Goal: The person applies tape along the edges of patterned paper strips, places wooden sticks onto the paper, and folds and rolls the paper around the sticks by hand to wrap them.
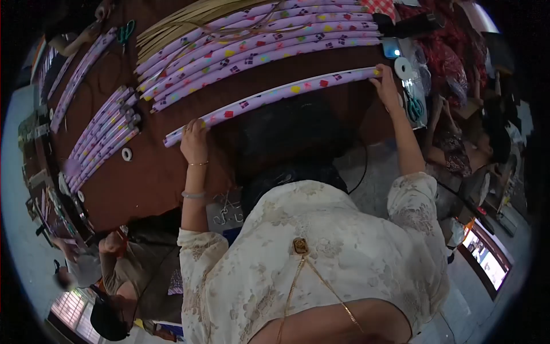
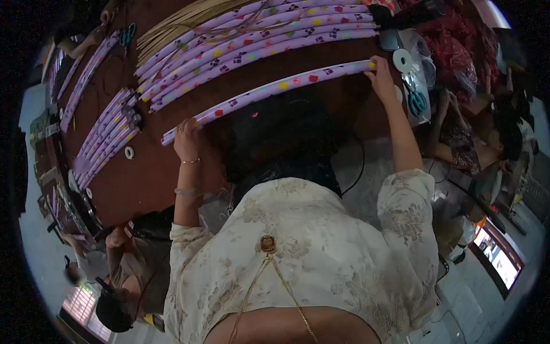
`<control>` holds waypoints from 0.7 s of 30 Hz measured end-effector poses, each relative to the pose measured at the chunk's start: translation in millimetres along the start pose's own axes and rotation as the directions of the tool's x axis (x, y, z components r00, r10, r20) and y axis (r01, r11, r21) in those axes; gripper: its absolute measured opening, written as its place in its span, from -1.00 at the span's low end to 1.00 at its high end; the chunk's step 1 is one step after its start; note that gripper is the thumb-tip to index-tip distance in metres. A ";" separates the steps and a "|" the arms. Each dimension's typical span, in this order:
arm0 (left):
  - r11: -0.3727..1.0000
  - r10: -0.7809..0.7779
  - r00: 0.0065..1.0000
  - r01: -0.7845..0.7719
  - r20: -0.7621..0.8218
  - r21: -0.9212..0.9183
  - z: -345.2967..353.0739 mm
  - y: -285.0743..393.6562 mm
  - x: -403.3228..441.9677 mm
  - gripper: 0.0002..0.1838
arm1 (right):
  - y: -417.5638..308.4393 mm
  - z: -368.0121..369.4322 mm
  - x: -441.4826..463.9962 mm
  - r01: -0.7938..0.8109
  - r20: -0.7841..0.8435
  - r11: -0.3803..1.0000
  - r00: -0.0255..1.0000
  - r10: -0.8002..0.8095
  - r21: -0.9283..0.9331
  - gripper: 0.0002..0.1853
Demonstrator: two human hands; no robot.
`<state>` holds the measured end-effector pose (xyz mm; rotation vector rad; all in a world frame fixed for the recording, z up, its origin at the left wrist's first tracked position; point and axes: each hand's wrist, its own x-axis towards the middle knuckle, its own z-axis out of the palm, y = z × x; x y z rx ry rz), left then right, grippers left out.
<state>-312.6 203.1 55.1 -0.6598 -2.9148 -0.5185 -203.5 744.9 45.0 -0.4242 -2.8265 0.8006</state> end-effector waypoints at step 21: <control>0.966 0.164 0.985 -0.150 -0.047 0.212 9.0 -2.2 3.1 -0.58 | 7.2 -7.0 14.0 0.086 0.190 0.996 0.978 -0.082 -0.015 -0.64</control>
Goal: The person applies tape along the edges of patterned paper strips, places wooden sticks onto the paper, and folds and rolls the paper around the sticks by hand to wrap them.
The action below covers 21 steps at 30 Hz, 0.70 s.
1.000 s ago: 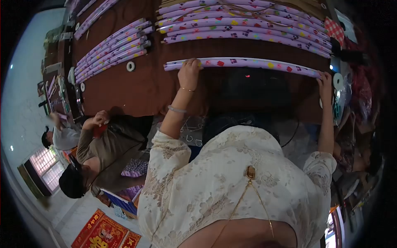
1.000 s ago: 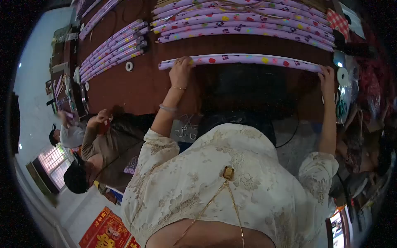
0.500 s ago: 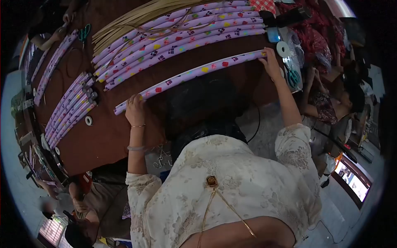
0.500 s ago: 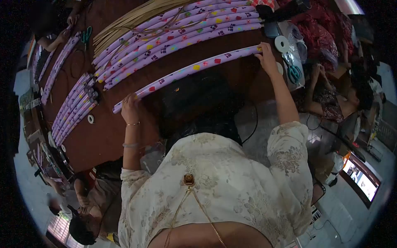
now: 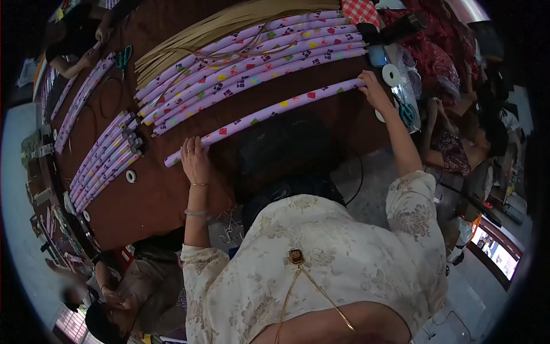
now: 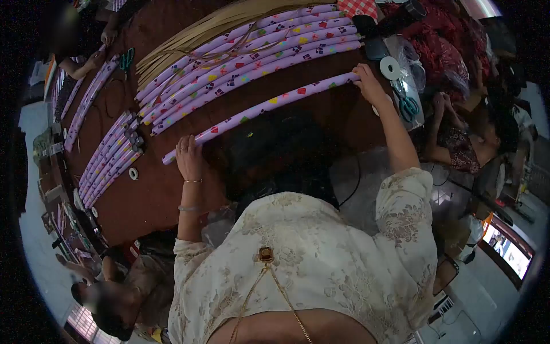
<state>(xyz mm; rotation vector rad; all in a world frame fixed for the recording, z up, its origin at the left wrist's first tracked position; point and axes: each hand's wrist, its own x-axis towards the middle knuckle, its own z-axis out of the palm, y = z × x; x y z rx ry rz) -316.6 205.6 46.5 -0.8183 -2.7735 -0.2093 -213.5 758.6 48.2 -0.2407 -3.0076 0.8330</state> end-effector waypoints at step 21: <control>0.994 0.102 0.976 -0.095 0.191 -0.048 9.8 -26.4 17.0 -0.66 | -8.3 -18.8 32.6 0.051 0.226 0.973 0.974 0.001 -0.224 -0.61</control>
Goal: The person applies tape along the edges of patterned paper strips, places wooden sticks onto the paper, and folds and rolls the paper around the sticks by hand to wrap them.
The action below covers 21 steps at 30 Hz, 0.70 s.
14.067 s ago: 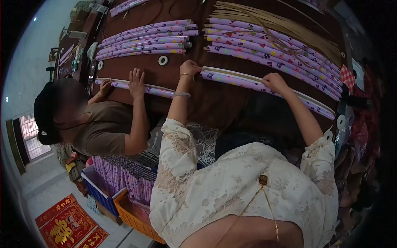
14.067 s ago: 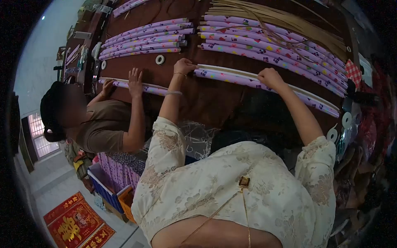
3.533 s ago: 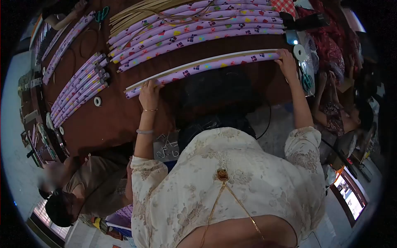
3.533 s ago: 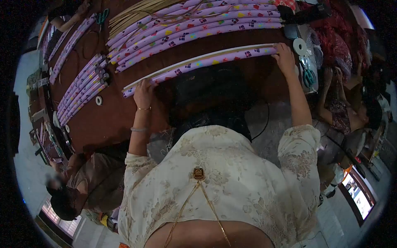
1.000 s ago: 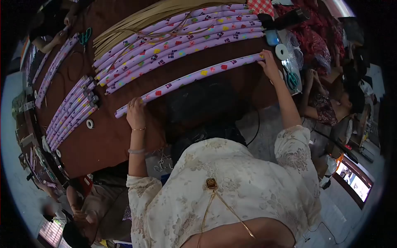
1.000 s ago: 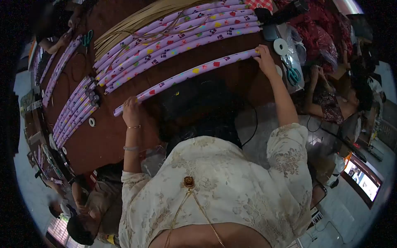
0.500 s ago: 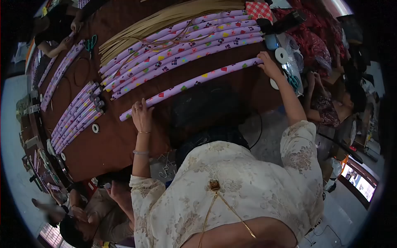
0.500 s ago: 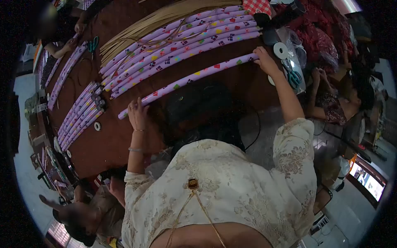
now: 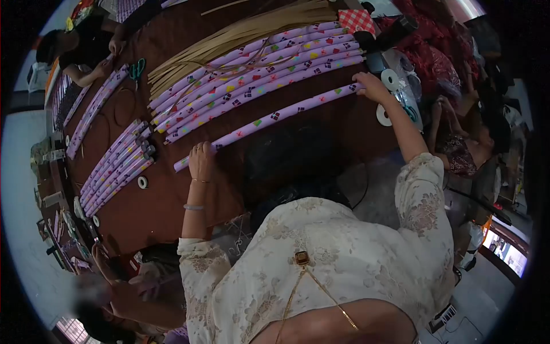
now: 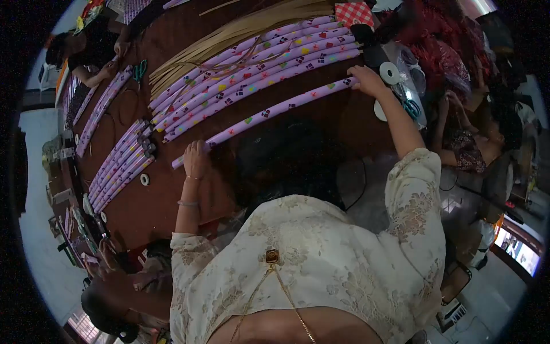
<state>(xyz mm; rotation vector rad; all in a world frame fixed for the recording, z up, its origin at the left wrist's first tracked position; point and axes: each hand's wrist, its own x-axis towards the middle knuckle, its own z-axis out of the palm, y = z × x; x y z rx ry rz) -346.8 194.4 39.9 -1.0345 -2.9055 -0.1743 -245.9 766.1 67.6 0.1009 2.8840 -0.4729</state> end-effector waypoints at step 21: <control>0.984 -0.162 0.970 0.145 -0.183 -0.105 12.3 -14.4 21.3 -0.80 | -14.7 60.6 5.8 -0.143 -0.472 0.973 0.880 0.043 -0.179 -0.61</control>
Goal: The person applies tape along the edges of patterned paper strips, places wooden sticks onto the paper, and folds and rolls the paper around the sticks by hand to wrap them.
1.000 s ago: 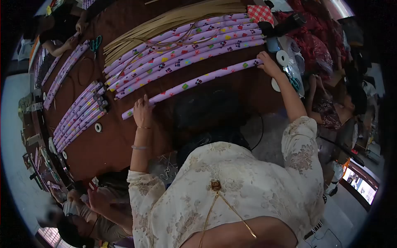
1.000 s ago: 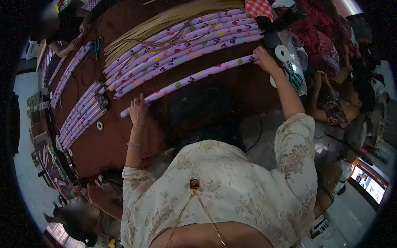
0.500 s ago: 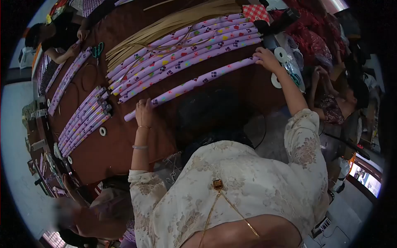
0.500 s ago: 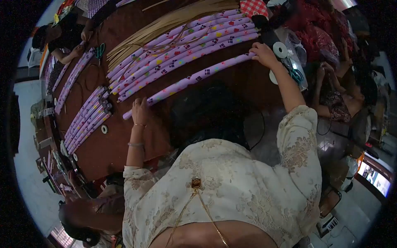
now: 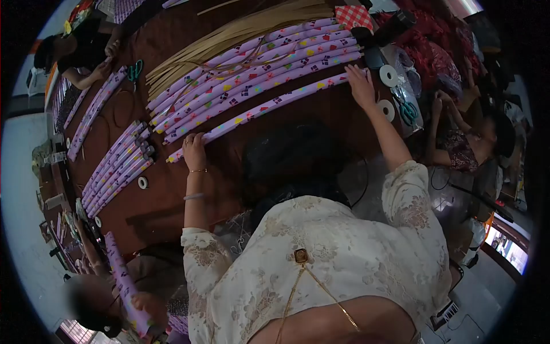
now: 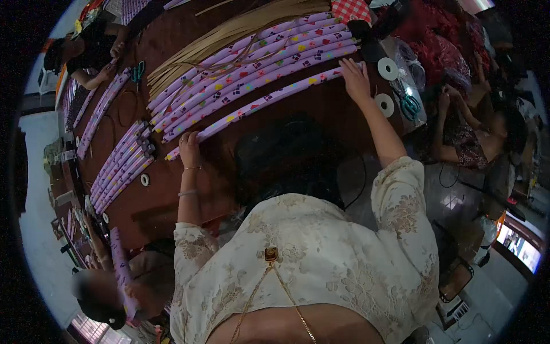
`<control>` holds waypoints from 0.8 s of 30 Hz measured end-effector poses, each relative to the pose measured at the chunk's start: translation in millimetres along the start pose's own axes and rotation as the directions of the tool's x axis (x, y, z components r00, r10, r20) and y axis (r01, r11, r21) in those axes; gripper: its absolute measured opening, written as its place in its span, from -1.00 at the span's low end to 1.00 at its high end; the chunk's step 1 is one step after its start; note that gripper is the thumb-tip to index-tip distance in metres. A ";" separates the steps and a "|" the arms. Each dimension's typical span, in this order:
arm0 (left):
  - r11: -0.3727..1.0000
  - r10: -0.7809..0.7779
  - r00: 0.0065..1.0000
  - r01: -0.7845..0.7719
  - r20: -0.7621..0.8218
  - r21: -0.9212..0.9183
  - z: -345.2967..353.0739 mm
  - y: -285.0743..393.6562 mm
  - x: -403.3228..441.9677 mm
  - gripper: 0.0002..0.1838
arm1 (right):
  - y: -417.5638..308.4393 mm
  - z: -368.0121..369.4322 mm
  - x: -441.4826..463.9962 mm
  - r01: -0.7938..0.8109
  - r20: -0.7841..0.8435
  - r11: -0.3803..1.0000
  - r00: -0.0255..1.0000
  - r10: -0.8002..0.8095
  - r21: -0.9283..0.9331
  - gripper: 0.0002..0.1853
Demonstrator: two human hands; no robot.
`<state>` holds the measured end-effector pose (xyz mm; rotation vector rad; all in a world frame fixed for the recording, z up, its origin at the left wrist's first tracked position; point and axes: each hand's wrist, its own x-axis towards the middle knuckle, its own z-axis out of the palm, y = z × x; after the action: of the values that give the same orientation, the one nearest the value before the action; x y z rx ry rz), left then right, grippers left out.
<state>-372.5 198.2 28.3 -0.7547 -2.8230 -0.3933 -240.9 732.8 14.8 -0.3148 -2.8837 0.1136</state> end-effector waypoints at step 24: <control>0.995 -0.007 0.997 0.014 0.073 -0.096 -5.0 -4.5 5.7 -0.81 | 33.3 -2.5 -14.1 -0.110 0.012 0.959 0.993 0.117 -0.260 -0.43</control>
<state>-379.1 195.5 33.5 -0.7894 -2.8941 -0.5176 -220.1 762.2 10.7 -0.5306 -2.9073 -0.2439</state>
